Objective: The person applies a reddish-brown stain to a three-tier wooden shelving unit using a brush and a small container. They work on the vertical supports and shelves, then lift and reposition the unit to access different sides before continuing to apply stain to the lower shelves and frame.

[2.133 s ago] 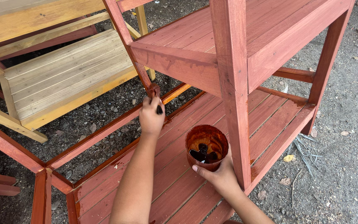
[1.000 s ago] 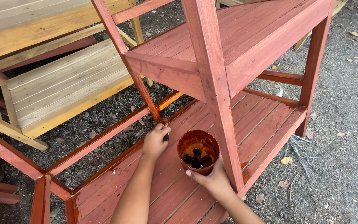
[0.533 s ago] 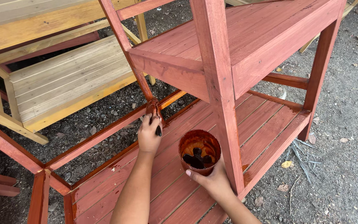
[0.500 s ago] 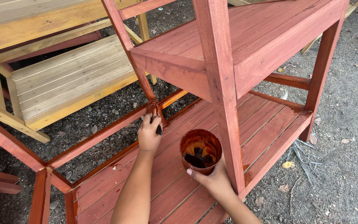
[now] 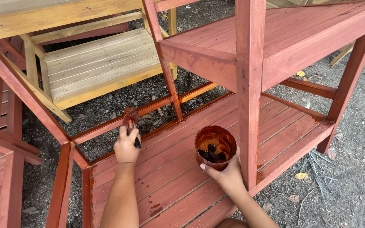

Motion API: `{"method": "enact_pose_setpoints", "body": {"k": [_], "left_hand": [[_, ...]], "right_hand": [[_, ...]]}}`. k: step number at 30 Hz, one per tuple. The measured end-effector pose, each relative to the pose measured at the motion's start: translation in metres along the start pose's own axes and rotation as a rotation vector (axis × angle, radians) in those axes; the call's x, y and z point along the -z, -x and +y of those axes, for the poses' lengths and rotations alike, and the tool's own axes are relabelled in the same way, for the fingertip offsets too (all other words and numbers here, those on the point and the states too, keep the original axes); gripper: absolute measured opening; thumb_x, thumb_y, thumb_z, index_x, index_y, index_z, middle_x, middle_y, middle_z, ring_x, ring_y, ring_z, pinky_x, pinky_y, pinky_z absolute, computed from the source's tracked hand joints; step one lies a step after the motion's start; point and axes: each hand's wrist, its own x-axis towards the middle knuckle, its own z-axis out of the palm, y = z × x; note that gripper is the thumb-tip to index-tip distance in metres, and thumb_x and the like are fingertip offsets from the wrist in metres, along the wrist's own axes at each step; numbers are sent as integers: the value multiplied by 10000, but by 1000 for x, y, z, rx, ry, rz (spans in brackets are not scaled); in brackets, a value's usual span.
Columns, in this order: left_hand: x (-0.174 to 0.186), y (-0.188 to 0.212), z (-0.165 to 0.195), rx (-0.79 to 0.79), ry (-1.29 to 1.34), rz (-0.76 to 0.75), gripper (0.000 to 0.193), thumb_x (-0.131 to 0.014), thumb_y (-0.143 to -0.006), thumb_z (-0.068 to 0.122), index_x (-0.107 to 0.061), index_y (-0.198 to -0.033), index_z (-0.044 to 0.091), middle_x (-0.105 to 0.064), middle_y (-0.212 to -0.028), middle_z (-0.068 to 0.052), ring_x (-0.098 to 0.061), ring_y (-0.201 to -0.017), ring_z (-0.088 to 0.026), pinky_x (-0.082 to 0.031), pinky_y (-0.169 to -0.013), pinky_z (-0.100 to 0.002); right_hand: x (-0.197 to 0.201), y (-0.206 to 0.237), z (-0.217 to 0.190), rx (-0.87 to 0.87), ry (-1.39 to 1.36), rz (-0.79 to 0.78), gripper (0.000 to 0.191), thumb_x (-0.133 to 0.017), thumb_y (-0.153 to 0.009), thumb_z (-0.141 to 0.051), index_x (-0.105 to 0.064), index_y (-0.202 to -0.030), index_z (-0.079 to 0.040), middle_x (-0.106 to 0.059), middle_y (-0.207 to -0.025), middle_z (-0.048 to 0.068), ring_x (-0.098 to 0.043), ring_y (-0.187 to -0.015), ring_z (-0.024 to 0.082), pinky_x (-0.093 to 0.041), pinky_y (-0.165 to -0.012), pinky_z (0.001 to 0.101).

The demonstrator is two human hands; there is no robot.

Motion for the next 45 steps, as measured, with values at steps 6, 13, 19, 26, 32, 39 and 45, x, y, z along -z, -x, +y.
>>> {"method": "enact_pose_setpoints", "body": {"k": [6,13,19,26,32,39,45], "left_hand": [[57,24,-48,238,-170,133,175,-752,-857,133,-711,-1024,163,-596,-1178,-161,-701,-822,-382,-598,-704,-479],[80,19,-45,419,-248,264,213,-748,-865,103,-705,-1068,150,-594,-1163,-171,-689,-865,-415,-585,-737,-482],[74,22,-42,566,-228,243,175,-731,-922,75,-672,-1081,114,-544,-1175,-210,-670,-875,-420,-573,-731,-502],[39,15,-41,555,-199,229,284,-751,-802,18,-667,-1049,130,-520,-1188,-213,-671,-887,-450,-577,-780,-499],[21,-3,-31,695,-40,320,341,-757,-708,-39,-622,-991,96,-555,-1232,-212,-680,-906,-464,-571,-789,-516],[-34,-15,34,460,116,179,260,-679,-859,-19,-677,-1064,141,-571,-1272,-249,-730,-902,-453,-635,-754,-488],[-82,-43,109,363,242,138,291,-676,-758,10,-682,-1025,126,-595,-1196,-276,-699,-842,-472,-593,-707,-507]], "right_hand": [[-5,-1,-1,44,-36,-4,989,-911,-642,-214,-327,-1411,0,-548,-1355,177,-563,-1276,275,-470,-1067,397],[-9,0,2,-12,18,2,975,-917,-636,-221,-341,-1395,-10,-620,-1297,165,-630,-1211,264,-502,-1016,384],[-13,-2,6,6,-42,-32,966,-901,-648,-209,-335,-1402,1,-623,-1287,178,-649,-1184,270,-514,-1012,384],[-16,-5,10,-14,10,-7,994,-917,-645,-195,-317,-1413,2,-601,-1310,177,-613,-1220,272,-494,-1027,392],[-16,-8,6,11,-24,-32,966,-913,-636,-194,-349,-1397,-1,-614,-1293,179,-630,-1207,268,-519,-1007,390],[-18,-7,1,7,-13,0,994,-918,-631,-200,-332,-1406,5,-603,-1306,179,-629,-1214,270,-525,-1003,389],[-14,-7,-3,1,38,78,1025,-925,-610,-178,-325,-1420,5,-569,-1332,188,-595,-1241,278,-501,-1018,397]]}}
